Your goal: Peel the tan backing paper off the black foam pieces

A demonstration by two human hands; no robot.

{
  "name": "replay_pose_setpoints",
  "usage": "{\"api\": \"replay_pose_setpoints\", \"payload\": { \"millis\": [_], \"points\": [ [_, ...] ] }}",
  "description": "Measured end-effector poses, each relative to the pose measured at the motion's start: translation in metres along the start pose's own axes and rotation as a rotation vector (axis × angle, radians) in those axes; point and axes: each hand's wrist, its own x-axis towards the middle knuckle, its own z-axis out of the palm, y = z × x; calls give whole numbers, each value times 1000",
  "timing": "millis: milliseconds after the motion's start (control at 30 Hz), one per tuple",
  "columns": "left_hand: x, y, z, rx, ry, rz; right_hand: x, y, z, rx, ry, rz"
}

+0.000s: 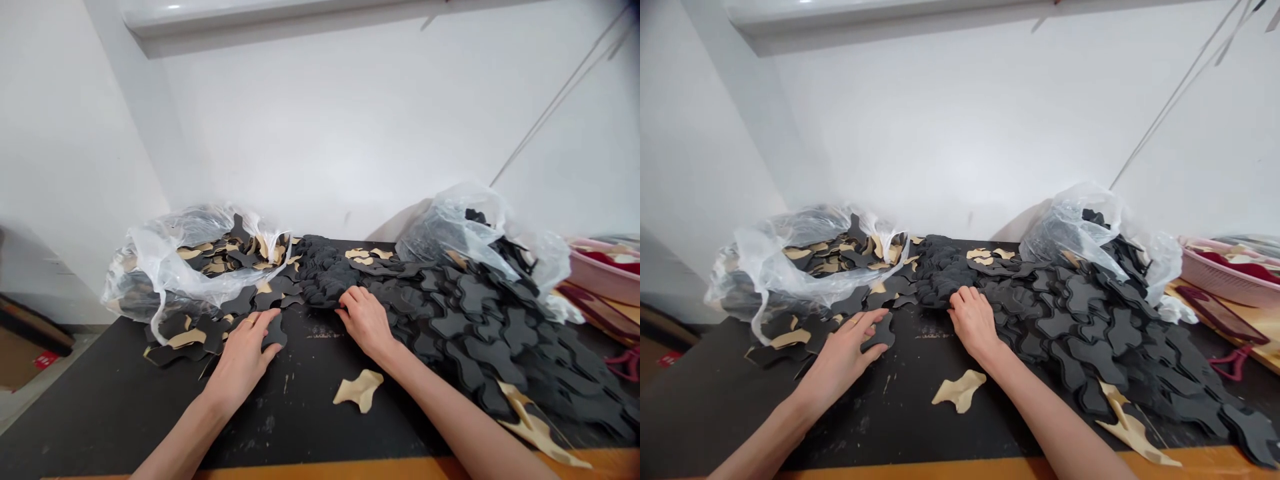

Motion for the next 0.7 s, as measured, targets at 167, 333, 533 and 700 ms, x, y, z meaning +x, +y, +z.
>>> {"api": "replay_pose_setpoints", "payload": {
  "millis": [167,333,533,700],
  "points": [
    [2,0,-4,-70,-13,-23,-5,4,-10,336,-109,49],
    [2,3,-6,-124,-26,-42,-31,8,-18,659,-426,51],
    [1,25,-7,-802,-38,-283,-55,-3,-40,669,-583,49],
    [-3,42,2,-977,-140,-322,-42,-29,-42,631,-350,64]
  ]
}}
